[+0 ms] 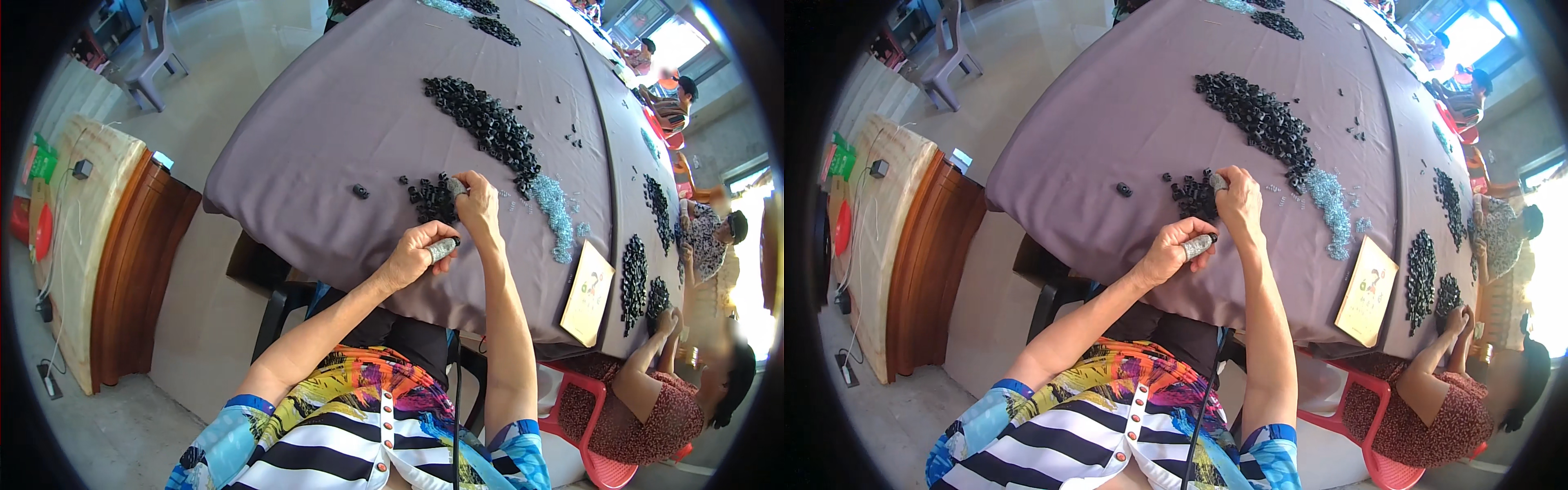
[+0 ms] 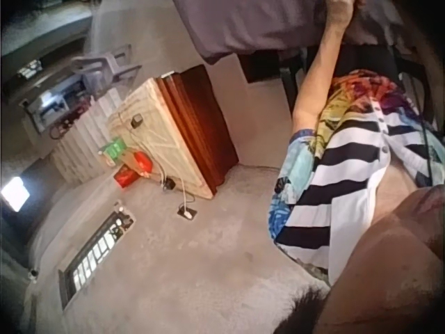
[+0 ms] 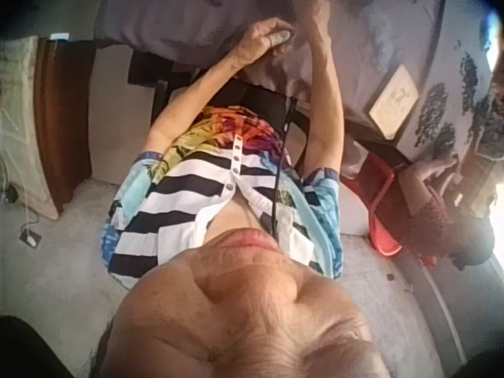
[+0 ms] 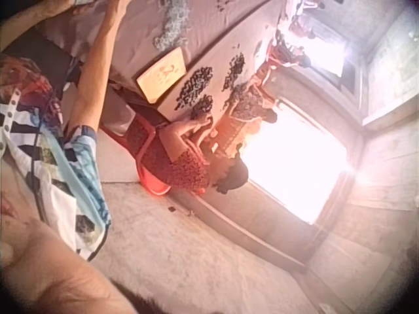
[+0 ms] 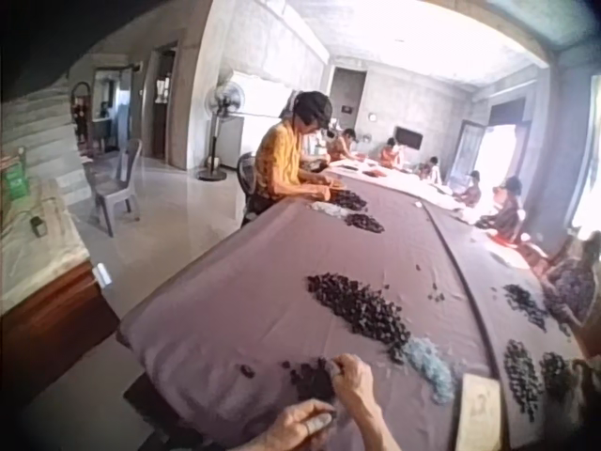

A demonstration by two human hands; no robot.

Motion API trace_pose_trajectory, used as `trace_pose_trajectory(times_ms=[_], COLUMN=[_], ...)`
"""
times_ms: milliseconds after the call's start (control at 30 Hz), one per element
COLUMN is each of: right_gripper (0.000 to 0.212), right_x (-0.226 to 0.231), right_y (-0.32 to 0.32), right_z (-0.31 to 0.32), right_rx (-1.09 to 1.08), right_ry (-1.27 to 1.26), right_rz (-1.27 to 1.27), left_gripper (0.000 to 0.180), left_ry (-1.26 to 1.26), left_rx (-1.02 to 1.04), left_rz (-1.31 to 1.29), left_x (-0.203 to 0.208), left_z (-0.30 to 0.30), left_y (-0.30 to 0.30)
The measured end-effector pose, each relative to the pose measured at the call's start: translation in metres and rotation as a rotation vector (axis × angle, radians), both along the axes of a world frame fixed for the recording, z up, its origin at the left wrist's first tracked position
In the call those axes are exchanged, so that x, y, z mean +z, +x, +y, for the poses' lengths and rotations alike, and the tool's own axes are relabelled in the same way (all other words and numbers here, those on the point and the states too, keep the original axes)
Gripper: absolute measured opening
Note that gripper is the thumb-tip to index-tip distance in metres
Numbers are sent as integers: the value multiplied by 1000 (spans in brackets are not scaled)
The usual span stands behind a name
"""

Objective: The person assembles plastic cord locks by picking up springs and plastic housings from the table and fitting them together by hand.

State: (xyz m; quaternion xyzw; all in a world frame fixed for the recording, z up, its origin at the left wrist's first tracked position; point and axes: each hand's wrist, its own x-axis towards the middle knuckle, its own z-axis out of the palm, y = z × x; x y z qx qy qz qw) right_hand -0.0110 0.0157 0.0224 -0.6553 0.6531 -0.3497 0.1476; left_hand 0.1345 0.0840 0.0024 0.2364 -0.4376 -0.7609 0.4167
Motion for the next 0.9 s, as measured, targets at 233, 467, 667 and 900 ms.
trace_pose_trajectory(times_ms=[233, 467, 667, 900], right_gripper=[17, 18, 10, 6], right_x=[1, -4, -11, 17], right_y=[4, 2, -18, -16], right_z=[-22, -22, -18, 67], right_rx=[-40, 7, -38, 13], right_ry=[154, 134, 201, 52], right_rz=[173, 261, -287, -687], left_gripper=[14, 15, 16, 22], left_ry=[-21, 6, -4, 1], left_rx=[0, -1, 15, 39], left_rz=[-7, 20, 3, -38], left_x=[0, 0, 1, -2], left_z=[-2, -1, 1, 0], left_y=[1, 1, -1, 2])
